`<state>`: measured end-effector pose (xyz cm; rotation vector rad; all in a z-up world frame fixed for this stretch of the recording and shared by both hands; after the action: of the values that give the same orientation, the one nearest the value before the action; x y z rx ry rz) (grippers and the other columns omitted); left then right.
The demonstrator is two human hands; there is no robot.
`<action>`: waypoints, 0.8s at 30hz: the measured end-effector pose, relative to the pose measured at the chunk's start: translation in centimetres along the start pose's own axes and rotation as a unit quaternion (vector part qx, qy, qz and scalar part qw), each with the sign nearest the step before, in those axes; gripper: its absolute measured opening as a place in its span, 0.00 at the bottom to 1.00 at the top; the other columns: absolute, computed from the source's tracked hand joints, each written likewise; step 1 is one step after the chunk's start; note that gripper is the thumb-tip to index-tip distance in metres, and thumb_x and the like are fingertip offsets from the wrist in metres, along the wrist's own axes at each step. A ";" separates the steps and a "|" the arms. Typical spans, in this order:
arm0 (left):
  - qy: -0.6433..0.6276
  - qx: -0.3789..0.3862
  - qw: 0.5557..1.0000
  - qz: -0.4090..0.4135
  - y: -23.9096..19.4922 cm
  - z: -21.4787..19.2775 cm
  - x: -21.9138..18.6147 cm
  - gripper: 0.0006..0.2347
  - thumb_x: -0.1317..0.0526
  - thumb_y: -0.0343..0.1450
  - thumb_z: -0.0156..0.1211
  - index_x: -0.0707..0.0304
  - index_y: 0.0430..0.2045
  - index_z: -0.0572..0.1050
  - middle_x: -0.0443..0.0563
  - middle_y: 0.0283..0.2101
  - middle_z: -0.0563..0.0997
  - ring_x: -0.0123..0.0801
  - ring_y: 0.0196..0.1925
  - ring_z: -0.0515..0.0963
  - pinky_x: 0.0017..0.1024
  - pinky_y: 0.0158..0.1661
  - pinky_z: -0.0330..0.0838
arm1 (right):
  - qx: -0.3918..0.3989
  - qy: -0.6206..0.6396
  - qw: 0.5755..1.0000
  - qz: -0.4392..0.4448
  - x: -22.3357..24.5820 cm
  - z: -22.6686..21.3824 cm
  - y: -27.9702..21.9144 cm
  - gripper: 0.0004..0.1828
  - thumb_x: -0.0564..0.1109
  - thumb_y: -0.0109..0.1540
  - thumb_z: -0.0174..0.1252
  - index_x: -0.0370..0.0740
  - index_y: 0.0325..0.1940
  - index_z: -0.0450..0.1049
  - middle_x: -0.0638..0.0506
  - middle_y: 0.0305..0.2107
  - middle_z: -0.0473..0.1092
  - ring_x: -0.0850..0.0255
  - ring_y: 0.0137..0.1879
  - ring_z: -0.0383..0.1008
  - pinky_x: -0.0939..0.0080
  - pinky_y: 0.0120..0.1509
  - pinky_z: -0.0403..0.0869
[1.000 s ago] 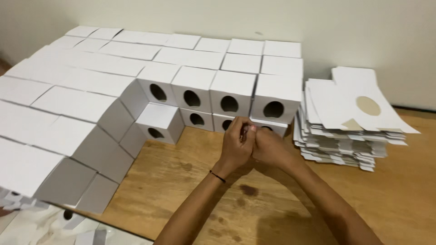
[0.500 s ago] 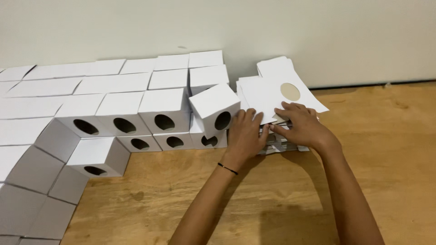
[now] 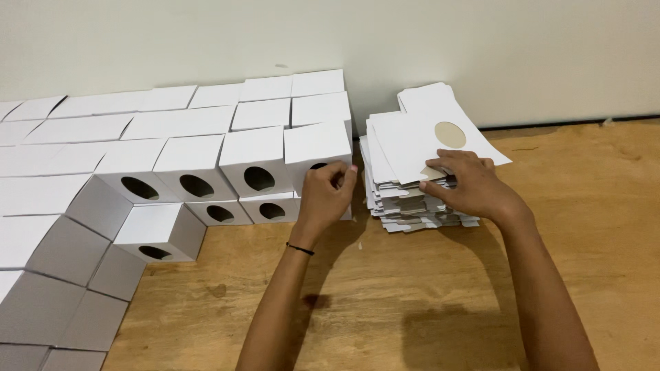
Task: The person assembles white cardboard boxes by folding flat pieces along pre-scored lines and tucking flaps into slots. They repeatedly pick up flat pieces, fold them into box shapes, and place the finished boxes into a growing stack.
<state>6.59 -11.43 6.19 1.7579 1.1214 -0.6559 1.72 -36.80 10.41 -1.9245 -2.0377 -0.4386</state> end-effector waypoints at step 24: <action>0.387 -0.269 0.858 0.202 -0.2 -3.5 -3.6 0.19 0.50 0.69 0.58 0.59 0.50 0.71 0.55 0.44 0.67 0.48 0.53 0.62 0.46 0.51 0.55 | -0.107 0.466 0.874 -0.090 6.3 4.8 5.8 0.38 0.57 0.69 0.49 0.29 0.74 0.50 0.30 0.66 0.56 0.39 0.73 0.55 0.46 0.74 0.63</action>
<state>4.66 -9.73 10.47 1.6811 1.2190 0.6476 7.10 -28.71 8.75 -1.1932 -1.5180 -1.3682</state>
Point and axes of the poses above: each hand's wrist, its own y-axis towards the middle knuckle, its own z-axis out of the palm, x = y × z, the point moved 2 cm from there along y, towards the middle knuckle
